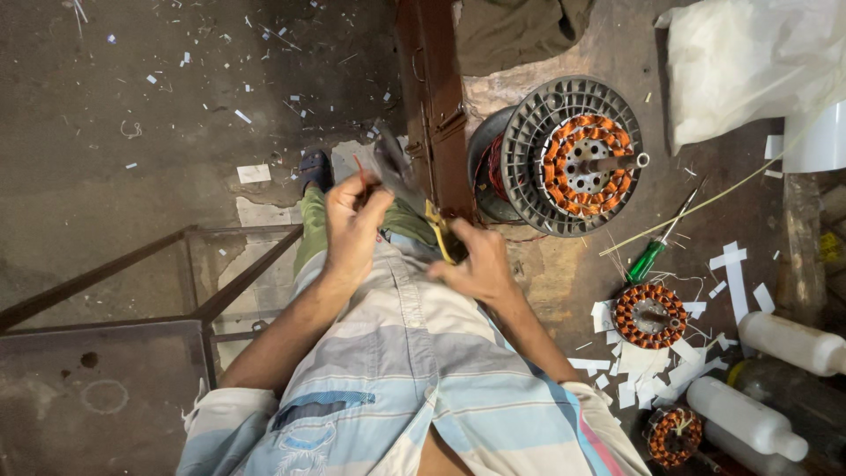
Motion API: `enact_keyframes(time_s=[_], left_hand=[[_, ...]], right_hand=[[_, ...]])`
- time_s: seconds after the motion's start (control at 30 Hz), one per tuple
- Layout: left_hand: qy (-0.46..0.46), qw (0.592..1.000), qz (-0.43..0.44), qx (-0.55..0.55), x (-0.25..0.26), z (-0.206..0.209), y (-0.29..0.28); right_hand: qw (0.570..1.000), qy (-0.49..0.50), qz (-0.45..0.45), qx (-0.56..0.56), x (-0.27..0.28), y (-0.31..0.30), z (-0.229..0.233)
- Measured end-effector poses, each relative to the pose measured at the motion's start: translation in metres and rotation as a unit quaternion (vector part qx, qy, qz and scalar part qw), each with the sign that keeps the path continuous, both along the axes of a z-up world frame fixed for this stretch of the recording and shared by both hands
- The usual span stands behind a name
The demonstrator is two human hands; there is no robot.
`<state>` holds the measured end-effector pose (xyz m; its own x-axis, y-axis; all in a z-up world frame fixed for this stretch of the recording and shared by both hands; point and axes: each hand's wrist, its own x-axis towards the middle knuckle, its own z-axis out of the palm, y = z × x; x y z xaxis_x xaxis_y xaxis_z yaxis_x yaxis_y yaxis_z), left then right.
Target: The person sits on the floor and winds copper wire into the slots of a motor stator, using a wooden stick to push the wire down and white paper strips to separate windings. The person also trims excess wire with scissors.
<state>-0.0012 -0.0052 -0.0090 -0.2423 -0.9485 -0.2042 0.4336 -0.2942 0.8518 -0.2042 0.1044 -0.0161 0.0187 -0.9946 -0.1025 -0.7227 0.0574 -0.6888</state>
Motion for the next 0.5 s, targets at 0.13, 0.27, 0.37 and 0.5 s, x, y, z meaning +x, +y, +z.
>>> enact_keyframes(time_s=[0.13,0.27,0.37,0.5], left_hand=[[-0.114,0.979,-0.032,-0.164,0.011,0.002,-0.016],[-0.327,0.907,-0.146,-0.222,0.022,0.015,-0.024],[-0.356,0.881,-0.197,-0.243,0.02,0.029,-0.023],[-0.29,0.898,-0.165,-0.288,0.017,0.042,-0.022]], right_hand=[[0.981,-0.178,-0.059,0.049,-0.007,0.001,0.011],[0.994,-0.099,-0.03,0.024,-0.015,0.009,0.039],[0.998,-0.004,-0.018,0.06,-0.014,0.011,0.05],[0.999,0.02,0.028,0.002,-0.006,0.005,0.05]])
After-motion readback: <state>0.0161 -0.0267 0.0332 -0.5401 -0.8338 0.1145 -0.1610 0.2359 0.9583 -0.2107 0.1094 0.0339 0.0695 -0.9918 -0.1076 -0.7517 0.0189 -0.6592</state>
